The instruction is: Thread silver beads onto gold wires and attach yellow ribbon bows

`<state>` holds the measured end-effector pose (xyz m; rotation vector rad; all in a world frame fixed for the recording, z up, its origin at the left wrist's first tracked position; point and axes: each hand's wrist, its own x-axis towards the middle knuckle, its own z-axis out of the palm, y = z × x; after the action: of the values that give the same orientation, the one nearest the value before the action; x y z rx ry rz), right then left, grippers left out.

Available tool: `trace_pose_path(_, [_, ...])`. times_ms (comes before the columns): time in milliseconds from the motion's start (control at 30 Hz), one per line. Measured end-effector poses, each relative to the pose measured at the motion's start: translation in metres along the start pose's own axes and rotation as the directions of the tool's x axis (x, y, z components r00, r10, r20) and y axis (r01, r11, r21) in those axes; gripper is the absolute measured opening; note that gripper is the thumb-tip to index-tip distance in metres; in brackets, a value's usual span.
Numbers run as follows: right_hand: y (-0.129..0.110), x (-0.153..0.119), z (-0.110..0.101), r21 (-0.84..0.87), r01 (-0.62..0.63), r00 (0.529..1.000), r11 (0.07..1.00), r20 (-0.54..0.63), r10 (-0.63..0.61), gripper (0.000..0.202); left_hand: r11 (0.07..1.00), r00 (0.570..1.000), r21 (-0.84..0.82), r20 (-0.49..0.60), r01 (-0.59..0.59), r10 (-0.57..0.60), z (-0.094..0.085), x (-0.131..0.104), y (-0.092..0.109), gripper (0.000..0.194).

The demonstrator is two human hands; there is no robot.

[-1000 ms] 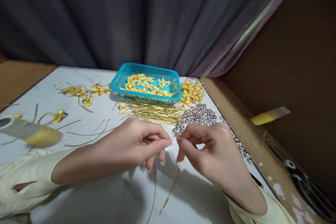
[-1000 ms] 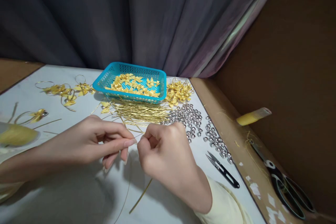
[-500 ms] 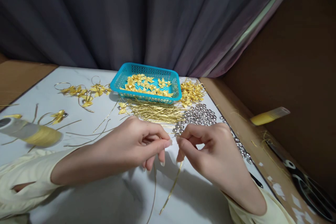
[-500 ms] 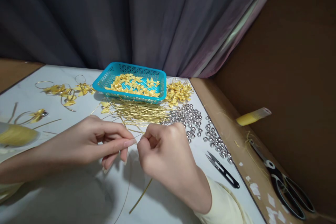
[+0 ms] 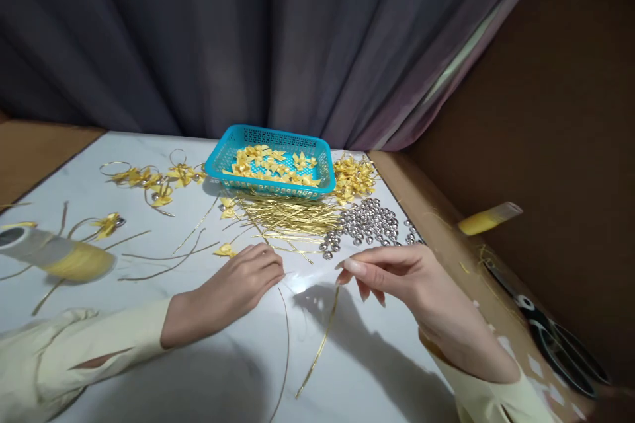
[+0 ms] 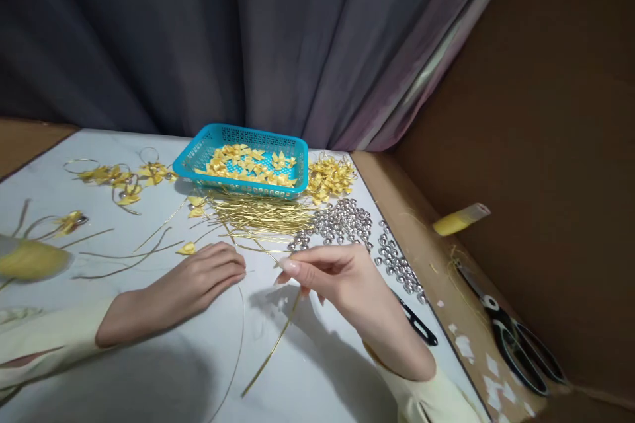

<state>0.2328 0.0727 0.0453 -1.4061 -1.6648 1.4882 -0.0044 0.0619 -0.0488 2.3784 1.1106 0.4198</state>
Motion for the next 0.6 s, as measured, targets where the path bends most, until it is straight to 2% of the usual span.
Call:
trace_pose_path(67, [0.007, -0.003, 0.001, 0.117, -0.029, 0.999, 0.993, 0.038, 0.025, 0.021, 0.999, 0.999, 0.031, -0.012, -0.041, 0.041, 0.007, -0.004, -0.003, 0.031])
trace_pose_path(133, [0.012, -0.005, 0.003, 0.212, -0.042, 0.997, 0.976, 0.069, 0.027, 0.021, 1.0, 0.999, -0.005, -0.04, -0.024, 0.024, 0.006, -0.002, -0.001, 0.027])
trace_pose_path(233, [0.015, -0.006, 0.008, 0.291, -0.035, 0.996, 0.956, 0.093, 0.008, 0.019, 0.966, 0.999, -0.259, -0.032, 0.028, -0.037, -0.008, 0.008, 0.016, 0.027])
trace_pose_path(267, [0.016, -0.006, 0.009, 0.304, -0.026, 0.996, 0.952, 0.088, -0.001, 0.018, 0.916, 0.998, -0.395, 0.018, 0.062, -0.059, -0.015, 0.012, 0.025, 0.029])
trace_pose_path(300, [0.017, -0.005, 0.01, 0.312, -0.016, 0.997, 0.95, 0.077, -0.008, 0.018, 0.832, 0.986, -0.537, 0.155, 0.139, -0.065, -0.02, 0.017, 0.034, 0.033])
trace_pose_path(333, [0.018, -0.004, 0.01, 0.315, -0.006, 0.998, 0.949, 0.059, -0.014, 0.017, 0.737, 0.962, -0.653, 0.273, 0.174, 0.014, -0.025, 0.021, 0.043, 0.035])
trace_pose_path(400, [0.021, -0.001, 0.011, 0.309, 0.011, 1.0, 0.951, 0.005, -0.014, 0.016, 0.587, 0.917, -0.772, 0.381, 0.246, 0.117, -0.028, 0.029, 0.058, 0.038])
trace_pose_path(467, [0.025, 0.001, 0.009, 0.299, 0.018, 0.999, 0.954, -0.046, -0.004, 0.018, 0.497, 0.892, -0.812, 0.427, 0.307, 0.148, -0.024, 0.034, 0.066, 0.037])
trace_pose_path(600, [0.035, 0.003, 0.004, 0.284, -0.006, 0.997, 0.959, -0.069, 0.026, 0.022, 0.405, 0.891, -0.848, 0.43, 0.342, 0.148, -0.01, 0.037, 0.068, 0.031])
